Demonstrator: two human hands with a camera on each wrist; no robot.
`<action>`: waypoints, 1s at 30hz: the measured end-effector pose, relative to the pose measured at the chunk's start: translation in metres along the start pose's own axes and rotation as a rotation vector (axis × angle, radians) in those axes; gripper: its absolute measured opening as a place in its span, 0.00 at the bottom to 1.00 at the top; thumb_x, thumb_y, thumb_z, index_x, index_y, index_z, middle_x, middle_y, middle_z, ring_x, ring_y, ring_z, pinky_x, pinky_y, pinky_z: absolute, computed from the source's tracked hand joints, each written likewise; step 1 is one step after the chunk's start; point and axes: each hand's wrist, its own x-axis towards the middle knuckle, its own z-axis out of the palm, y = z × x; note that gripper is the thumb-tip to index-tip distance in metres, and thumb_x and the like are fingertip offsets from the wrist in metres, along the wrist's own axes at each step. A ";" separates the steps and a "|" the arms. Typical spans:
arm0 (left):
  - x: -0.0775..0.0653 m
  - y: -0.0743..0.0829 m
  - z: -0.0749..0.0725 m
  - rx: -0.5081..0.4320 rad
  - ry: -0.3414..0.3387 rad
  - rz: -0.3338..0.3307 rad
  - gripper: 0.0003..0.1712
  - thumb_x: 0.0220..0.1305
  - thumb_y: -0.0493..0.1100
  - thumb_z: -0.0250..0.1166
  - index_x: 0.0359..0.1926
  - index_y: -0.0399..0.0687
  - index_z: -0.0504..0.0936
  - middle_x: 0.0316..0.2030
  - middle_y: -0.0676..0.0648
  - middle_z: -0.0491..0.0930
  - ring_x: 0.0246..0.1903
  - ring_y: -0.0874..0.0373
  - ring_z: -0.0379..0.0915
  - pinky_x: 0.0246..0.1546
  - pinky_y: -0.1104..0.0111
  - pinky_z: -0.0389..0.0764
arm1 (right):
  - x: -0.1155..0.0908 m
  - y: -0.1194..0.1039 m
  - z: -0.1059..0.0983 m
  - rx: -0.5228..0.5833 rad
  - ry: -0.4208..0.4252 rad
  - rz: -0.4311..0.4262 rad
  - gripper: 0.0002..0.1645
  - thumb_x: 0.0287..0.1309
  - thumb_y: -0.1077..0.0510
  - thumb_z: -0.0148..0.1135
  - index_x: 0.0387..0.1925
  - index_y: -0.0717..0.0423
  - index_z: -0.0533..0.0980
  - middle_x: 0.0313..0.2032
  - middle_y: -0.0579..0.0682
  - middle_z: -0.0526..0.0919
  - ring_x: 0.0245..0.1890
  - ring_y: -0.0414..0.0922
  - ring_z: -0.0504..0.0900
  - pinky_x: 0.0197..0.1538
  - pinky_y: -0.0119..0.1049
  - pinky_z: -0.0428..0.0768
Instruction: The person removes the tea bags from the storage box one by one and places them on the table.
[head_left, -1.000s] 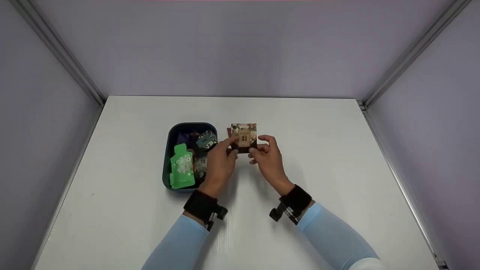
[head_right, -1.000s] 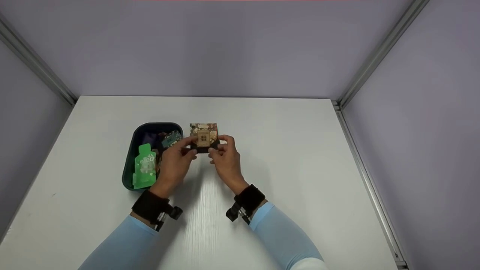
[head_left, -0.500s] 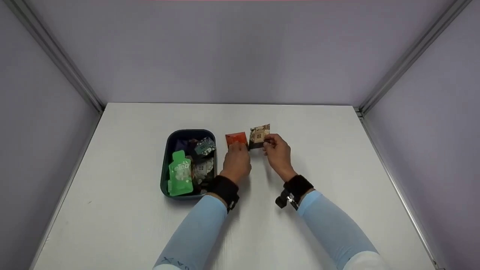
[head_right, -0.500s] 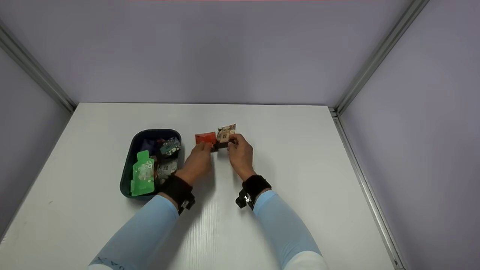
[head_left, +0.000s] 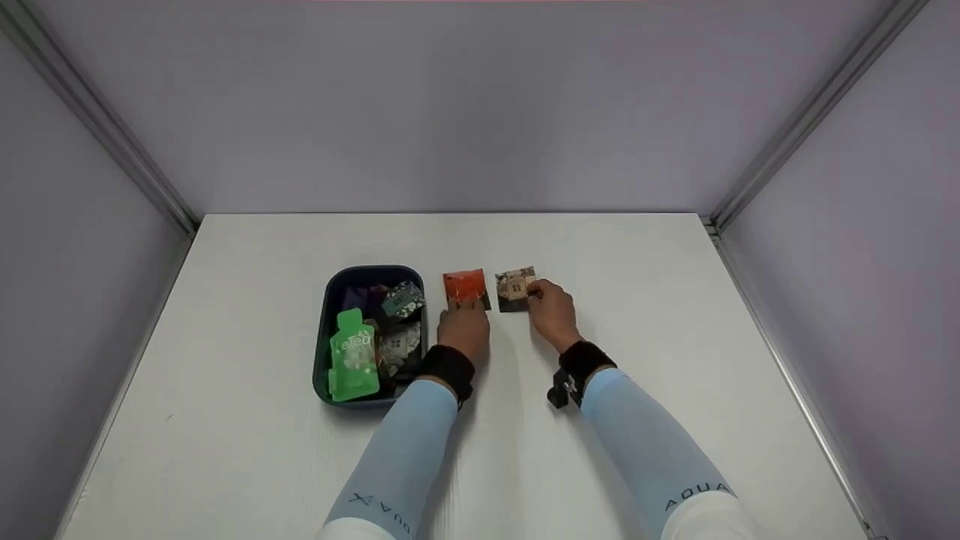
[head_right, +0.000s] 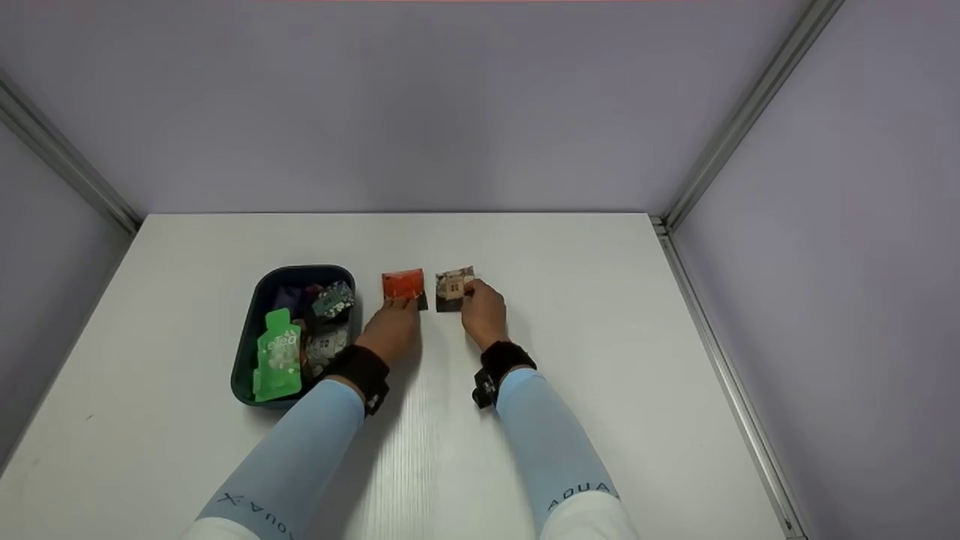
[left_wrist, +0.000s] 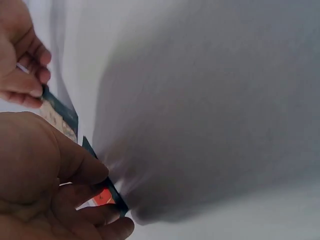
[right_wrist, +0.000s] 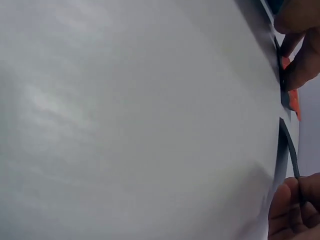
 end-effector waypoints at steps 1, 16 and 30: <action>0.000 -0.001 -0.002 0.010 0.023 0.009 0.18 0.77 0.39 0.57 0.61 0.35 0.80 0.56 0.34 0.80 0.62 0.35 0.74 0.54 0.48 0.81 | 0.000 0.000 0.000 -0.022 -0.014 0.000 0.15 0.71 0.64 0.56 0.54 0.61 0.81 0.49 0.58 0.85 0.52 0.54 0.83 0.55 0.48 0.80; 0.001 -0.005 -0.009 -0.050 0.033 0.043 0.17 0.77 0.35 0.54 0.60 0.38 0.83 0.59 0.32 0.77 0.62 0.32 0.72 0.56 0.48 0.81 | -0.001 -0.003 0.003 -0.184 -0.025 -0.093 0.14 0.69 0.63 0.60 0.51 0.63 0.84 0.45 0.62 0.84 0.49 0.57 0.80 0.54 0.49 0.78; 0.006 -0.006 -0.007 -0.059 -0.046 0.064 0.20 0.77 0.36 0.55 0.66 0.37 0.76 0.63 0.31 0.73 0.65 0.31 0.68 0.55 0.47 0.81 | -0.003 -0.005 0.005 -0.199 -0.020 -0.035 0.22 0.69 0.57 0.63 0.59 0.65 0.80 0.50 0.64 0.75 0.51 0.56 0.77 0.53 0.49 0.79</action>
